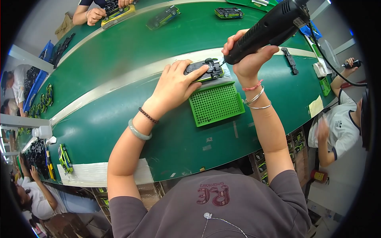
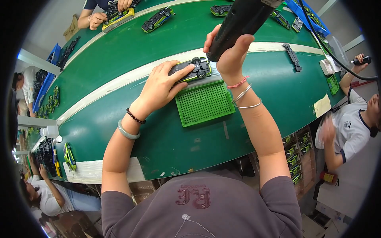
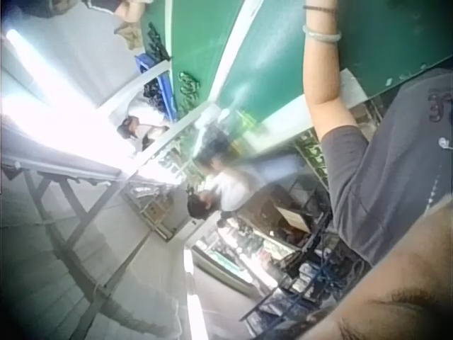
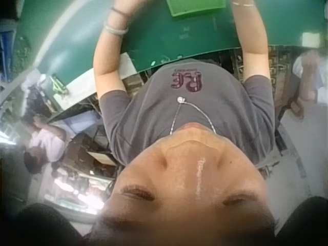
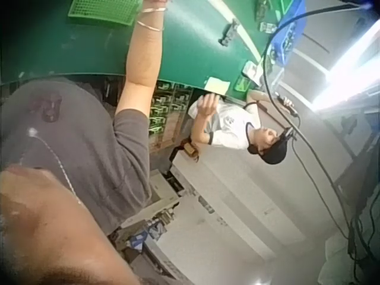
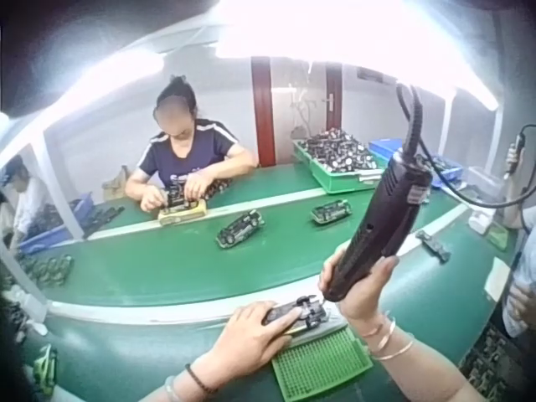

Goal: The person assembles toy cars by taking car components from a conveyor belt, driving screws into their undersides using an electric screwdriver, and placing the assembled cars into a storage tray.

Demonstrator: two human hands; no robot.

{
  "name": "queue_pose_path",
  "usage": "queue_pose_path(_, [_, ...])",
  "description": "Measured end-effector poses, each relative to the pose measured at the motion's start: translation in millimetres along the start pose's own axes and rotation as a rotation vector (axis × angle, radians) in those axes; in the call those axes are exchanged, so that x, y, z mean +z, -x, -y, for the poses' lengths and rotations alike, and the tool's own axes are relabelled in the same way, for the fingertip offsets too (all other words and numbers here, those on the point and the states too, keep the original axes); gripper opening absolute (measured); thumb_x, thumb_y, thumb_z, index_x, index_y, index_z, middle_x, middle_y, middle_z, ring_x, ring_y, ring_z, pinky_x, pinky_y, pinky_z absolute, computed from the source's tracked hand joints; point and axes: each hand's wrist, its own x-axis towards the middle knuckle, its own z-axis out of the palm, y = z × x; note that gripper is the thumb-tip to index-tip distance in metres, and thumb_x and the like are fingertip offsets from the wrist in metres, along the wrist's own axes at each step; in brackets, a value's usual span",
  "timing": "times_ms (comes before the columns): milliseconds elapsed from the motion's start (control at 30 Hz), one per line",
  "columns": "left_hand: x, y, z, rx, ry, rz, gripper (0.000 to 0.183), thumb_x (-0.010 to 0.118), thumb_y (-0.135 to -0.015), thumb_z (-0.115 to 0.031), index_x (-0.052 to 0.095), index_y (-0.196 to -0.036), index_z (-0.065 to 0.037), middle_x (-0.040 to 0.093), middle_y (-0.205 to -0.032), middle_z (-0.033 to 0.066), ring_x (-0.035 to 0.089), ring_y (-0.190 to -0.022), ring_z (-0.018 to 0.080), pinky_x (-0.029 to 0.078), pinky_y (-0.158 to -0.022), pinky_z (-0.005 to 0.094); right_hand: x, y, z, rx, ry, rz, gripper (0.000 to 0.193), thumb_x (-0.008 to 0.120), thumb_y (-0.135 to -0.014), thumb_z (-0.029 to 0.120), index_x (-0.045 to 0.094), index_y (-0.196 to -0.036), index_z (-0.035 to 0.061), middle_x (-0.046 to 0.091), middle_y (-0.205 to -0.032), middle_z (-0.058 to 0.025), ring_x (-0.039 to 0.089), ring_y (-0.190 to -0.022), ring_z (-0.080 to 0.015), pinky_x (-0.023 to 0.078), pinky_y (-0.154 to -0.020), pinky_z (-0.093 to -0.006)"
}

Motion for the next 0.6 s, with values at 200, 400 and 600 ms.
queue_pose_path(200, [5.3, 0.5, 3.3, 0.041, -0.035, -0.069, 0.044, 0.062, -0.08, -0.025, 0.053, -0.123, -0.026, 0.051, -0.112, 0.0143, 0.048, -0.104, 0.0291, 0.039, -0.085, 0.0395, -0.6, -2.5, -13.6, 0.012, 0.025, 0.063, 0.092, 0.021, -0.061, 0.091, 0.048, -0.076, 0.0042, 0.049, -0.056, -0.0087, 0.049, -0.049, -0.0187, 0.043, -0.048, -0.0292])
queue_pose_path(400, [5.0, -1.5, 5.0, 0.039, -0.019, -0.06, 0.043, 0.062, -0.081, -0.025, 0.053, -0.123, -0.025, 0.051, -0.111, 0.0152, 0.048, -0.105, 0.0302, 0.039, -0.087, 0.0406, 9.7, -5.9, -18.3, -0.035, 0.081, 0.033, 0.083, 0.026, -0.08, 0.076, 0.05, -0.063, -0.0017, 0.049, -0.05, -0.0079, 0.051, -0.042, -0.0139, 0.04, -0.041, -0.0242])
queue_pose_path(600, [1.3, -0.9, 2.6, 0.038, -0.006, -0.032, 0.043, 0.061, -0.082, -0.022, 0.052, -0.125, -0.021, 0.05, -0.115, 0.0154, 0.049, -0.105, 0.0317, 0.039, -0.09, 0.0402, 5.5, -10.0, -19.7, 0.006, 0.026, 0.058, 0.083, 0.026, -0.08, 0.076, 0.051, -0.066, -0.0016, 0.05, -0.051, -0.0073, 0.052, -0.042, -0.0138, 0.041, -0.04, -0.0238])
